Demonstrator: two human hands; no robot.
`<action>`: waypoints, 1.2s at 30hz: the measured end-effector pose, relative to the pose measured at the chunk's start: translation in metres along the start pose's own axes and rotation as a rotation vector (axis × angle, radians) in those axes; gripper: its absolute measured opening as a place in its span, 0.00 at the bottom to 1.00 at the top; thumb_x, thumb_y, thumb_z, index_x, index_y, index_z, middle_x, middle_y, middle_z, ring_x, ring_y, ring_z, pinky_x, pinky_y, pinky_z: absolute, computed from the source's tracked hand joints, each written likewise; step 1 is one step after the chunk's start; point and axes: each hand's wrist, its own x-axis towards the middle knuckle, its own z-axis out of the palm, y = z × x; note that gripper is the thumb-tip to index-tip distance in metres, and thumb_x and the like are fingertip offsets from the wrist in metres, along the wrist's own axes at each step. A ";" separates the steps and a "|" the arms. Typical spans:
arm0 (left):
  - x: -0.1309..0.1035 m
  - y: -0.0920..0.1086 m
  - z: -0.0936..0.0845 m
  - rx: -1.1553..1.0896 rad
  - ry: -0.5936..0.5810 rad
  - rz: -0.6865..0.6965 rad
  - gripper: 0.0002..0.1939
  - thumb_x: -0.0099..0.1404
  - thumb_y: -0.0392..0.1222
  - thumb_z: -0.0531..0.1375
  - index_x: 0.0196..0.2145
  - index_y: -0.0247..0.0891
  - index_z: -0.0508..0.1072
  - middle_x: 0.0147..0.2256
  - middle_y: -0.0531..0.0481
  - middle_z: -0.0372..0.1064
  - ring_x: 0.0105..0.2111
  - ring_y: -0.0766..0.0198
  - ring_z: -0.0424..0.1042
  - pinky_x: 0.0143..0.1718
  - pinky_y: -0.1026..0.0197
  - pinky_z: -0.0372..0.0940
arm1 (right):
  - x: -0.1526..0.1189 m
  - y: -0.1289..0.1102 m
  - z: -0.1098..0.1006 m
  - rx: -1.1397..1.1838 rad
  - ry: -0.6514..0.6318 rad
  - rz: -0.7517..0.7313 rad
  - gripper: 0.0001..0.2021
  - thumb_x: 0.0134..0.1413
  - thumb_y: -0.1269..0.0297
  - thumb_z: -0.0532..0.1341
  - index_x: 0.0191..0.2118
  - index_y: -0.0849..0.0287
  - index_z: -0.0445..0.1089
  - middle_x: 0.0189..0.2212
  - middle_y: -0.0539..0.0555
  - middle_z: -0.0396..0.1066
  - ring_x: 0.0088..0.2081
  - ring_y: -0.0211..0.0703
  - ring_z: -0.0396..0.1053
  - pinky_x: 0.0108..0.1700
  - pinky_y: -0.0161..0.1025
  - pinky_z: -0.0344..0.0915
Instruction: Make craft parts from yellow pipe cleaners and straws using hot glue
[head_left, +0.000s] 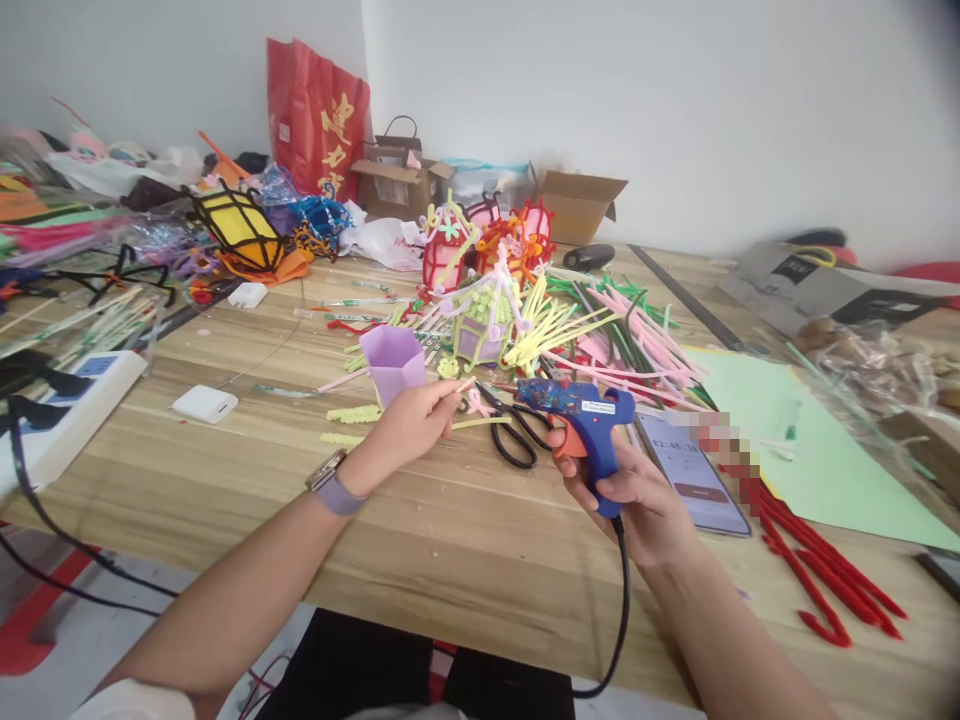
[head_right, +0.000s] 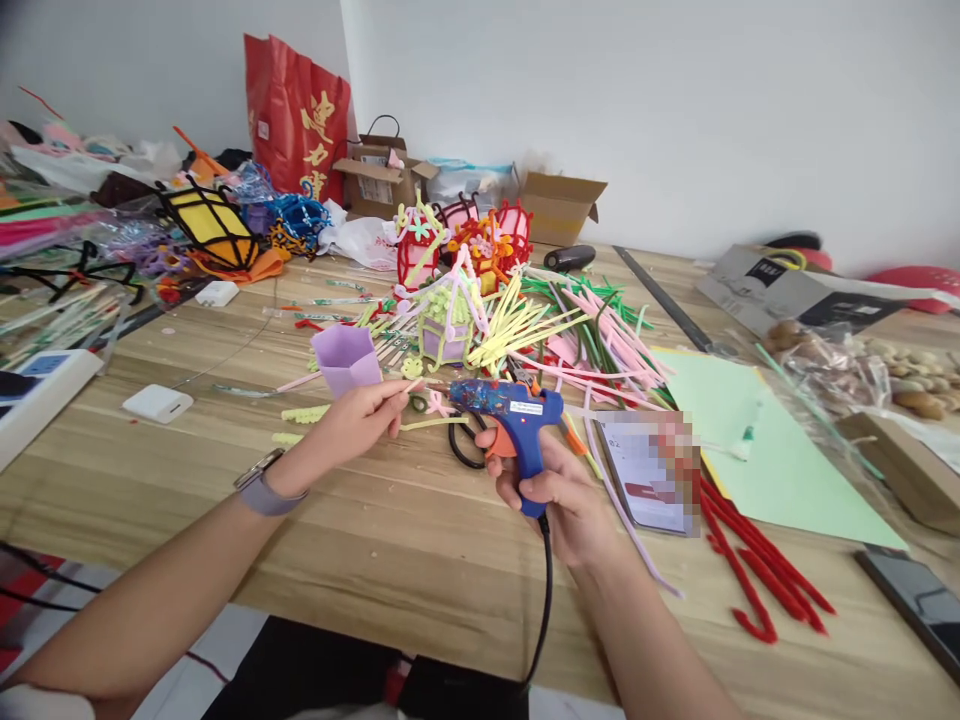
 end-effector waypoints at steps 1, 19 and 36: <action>-0.001 0.001 0.000 -0.027 -0.025 -0.002 0.17 0.70 0.46 0.46 0.37 0.37 0.71 0.20 0.56 0.67 0.21 0.67 0.64 0.24 0.66 0.55 | 0.000 0.001 0.000 -0.007 0.000 0.001 0.17 0.41 0.62 0.58 0.42 0.54 0.68 0.34 0.57 0.69 0.23 0.39 0.58 0.20 0.37 0.51; -0.003 0.011 0.000 -0.764 -0.521 -0.288 0.11 0.65 0.40 0.52 0.39 0.32 0.70 0.15 0.53 0.68 0.09 0.74 0.51 0.11 0.70 0.44 | 0.008 -0.009 -0.004 0.005 0.111 0.277 0.18 0.38 0.48 0.70 0.25 0.60 0.73 0.20 0.55 0.72 0.19 0.39 0.67 0.12 0.29 0.53; -0.001 0.012 -0.002 -0.741 -0.538 -0.330 0.11 0.63 0.36 0.51 0.38 0.30 0.71 0.13 0.54 0.64 0.09 0.74 0.48 0.11 0.71 0.42 | 0.011 -0.006 -0.003 -0.040 0.185 0.408 0.25 0.36 0.40 0.69 0.26 0.62 0.71 0.17 0.51 0.69 0.15 0.33 0.63 0.12 0.28 0.54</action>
